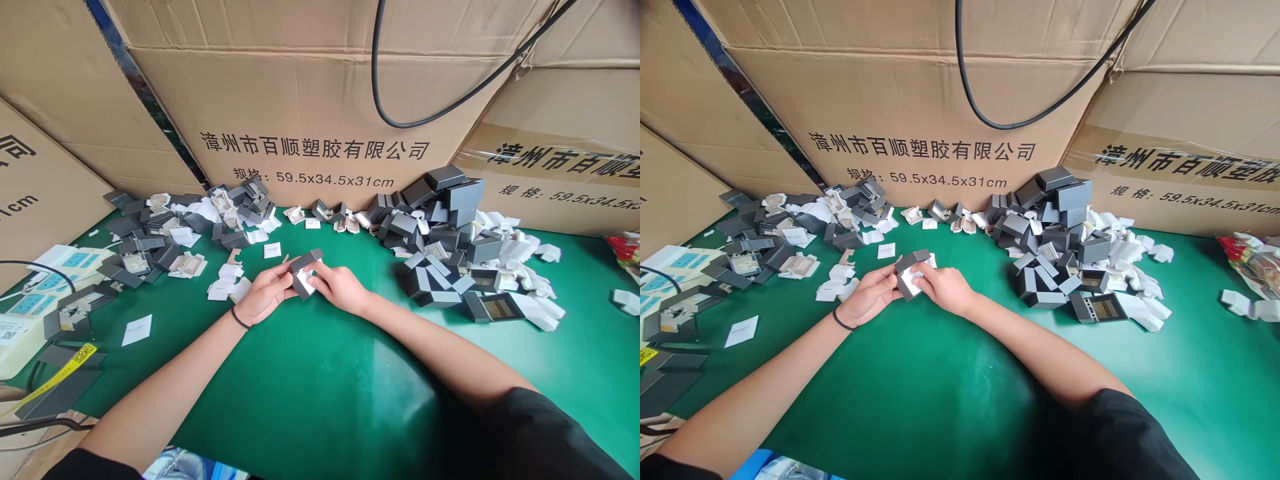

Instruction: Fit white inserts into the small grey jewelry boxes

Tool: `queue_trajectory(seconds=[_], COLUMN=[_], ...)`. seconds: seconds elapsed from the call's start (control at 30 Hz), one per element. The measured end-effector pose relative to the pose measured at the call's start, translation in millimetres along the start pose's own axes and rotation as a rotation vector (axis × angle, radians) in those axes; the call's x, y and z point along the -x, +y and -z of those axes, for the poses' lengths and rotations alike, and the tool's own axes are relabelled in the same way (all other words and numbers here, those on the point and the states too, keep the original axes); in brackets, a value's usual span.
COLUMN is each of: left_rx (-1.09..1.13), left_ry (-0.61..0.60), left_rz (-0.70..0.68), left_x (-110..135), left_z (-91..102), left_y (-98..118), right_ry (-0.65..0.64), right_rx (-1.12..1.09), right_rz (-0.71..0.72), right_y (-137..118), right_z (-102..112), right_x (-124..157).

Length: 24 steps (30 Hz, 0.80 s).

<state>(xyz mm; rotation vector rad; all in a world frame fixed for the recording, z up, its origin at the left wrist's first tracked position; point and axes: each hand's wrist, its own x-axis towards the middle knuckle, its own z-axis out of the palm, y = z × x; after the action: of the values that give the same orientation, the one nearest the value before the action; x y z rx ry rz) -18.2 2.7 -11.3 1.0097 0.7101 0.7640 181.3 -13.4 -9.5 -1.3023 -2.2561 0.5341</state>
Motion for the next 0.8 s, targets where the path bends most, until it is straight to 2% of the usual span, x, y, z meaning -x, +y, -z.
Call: queue_trajectory(seconds=[0.3,0.4,0.6,0.8], left_rx=[0.085,0.033,0.049,0.047], left_ry=[-0.058,-0.037,0.084,0.014], left_rz=[-0.008,-0.048,-0.133,-0.115], left_x=[-4.8,-3.1,-3.3,-1.1], left_z=[-2.0,-5.1,-7.9,-7.4], left_y=[7.0,6.6,5.3,6.4], right_ry=[0.265,0.241,0.206,0.276], right_rx=[-0.257,-0.329,-0.407,-0.396], right_rz=[-0.011,0.024,0.067,0.083], right_y=[7.2,7.0,2.9,-2.4], right_z=[-7.6,-8.4,-9.7,-11.2], right_x=[1.7,-0.6,-0.2,0.7])
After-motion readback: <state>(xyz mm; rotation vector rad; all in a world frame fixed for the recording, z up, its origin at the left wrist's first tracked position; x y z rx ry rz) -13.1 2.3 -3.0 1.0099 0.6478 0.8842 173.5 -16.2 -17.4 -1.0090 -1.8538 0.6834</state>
